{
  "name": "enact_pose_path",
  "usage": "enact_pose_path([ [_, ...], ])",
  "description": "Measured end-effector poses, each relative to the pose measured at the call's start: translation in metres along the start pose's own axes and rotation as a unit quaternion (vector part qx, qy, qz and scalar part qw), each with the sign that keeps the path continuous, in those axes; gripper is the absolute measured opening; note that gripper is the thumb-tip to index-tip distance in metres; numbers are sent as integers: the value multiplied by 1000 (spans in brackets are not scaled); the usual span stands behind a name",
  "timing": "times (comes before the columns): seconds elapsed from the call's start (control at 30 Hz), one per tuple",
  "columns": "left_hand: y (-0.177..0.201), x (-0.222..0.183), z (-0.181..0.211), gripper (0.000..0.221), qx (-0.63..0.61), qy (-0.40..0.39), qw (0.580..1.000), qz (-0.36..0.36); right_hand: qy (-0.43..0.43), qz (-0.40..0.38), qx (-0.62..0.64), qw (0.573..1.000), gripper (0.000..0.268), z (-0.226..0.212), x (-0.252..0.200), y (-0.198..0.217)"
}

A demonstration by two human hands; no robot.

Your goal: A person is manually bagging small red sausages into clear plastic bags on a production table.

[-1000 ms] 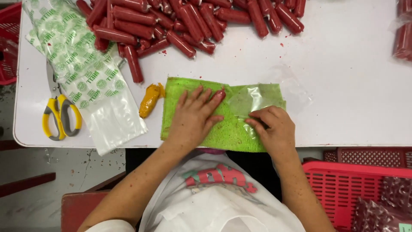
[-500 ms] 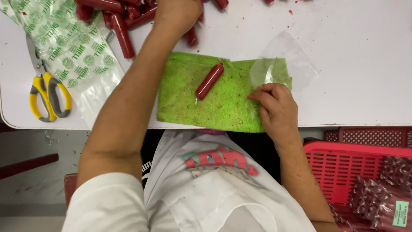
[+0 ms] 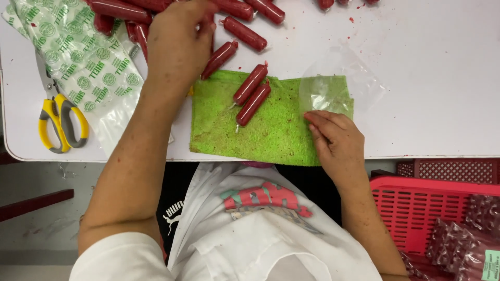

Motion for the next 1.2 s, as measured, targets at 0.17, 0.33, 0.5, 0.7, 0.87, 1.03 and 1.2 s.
enact_pose_path([
  [0.17,-40,28,42,43,26,-105,967,-233,24,64,19,997,18,6,-2,-9],
  [0.33,-76,37,34,25,98,-265,932,-228,18,69,38,997,18,12,-4,-9],
  [0.5,15,19,79,23,-200,57,962,-177,48,48,69,995,39,16,-8,-7],
  [0.7,-10,-117,67,28,-149,-45,987,28,55,105,61,991,39,19,-5,-14],
  [0.87,-17,-130,97,51,39,-53,998,-22,105,126,-35,986,42,9,3,15],
  [1.03,-27,-120,103,36,5,1,1000,-25,143,111,-163,970,44,0,1,38],
  [1.2,-20,-136,141,40,-86,-64,993,-56,98,46,-160,981,43,26,-8,-1],
])
Point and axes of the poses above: each hand's wrist, its own x-axis towards the middle knuckle, its own y-axis out of the back of the hand, z = x × y, the point moved 3 cm from there along x, towards the middle knuckle, and after that the axes turned 11 degrees about z, right-handed, at the moved point
